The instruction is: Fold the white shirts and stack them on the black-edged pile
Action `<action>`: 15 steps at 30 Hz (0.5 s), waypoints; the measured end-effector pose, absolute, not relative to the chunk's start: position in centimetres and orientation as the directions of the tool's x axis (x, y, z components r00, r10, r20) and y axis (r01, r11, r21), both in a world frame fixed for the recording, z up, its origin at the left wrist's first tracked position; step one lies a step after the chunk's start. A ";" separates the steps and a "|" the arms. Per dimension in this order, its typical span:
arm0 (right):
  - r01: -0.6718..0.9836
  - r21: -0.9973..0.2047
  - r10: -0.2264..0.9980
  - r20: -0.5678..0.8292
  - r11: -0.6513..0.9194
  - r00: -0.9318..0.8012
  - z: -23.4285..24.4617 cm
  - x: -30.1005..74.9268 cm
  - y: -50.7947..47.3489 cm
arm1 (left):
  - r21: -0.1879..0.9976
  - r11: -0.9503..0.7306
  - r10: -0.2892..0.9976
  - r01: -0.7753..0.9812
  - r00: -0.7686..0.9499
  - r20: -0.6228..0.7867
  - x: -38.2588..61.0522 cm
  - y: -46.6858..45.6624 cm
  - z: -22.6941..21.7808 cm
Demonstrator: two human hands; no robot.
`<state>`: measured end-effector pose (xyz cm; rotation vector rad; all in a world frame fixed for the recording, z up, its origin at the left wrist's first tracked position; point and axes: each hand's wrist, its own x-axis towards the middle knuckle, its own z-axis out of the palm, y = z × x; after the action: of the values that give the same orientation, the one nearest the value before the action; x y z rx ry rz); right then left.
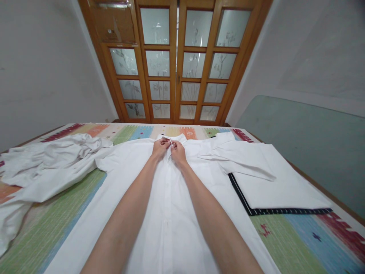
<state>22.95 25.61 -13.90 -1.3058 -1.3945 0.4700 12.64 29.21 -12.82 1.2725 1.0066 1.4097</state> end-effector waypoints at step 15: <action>0.536 -0.800 0.880 0.432 0.272 0.197 -13.5 22.7 25.1 | 0.963 -0.271 0.962 -0.007 -0.027 0.271 12.6 28.7 -12.6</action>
<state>22.67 25.13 -13.49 -1.3936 -1.4692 0.4044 12.59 28.66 -12.65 1.3879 1.0780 1.4334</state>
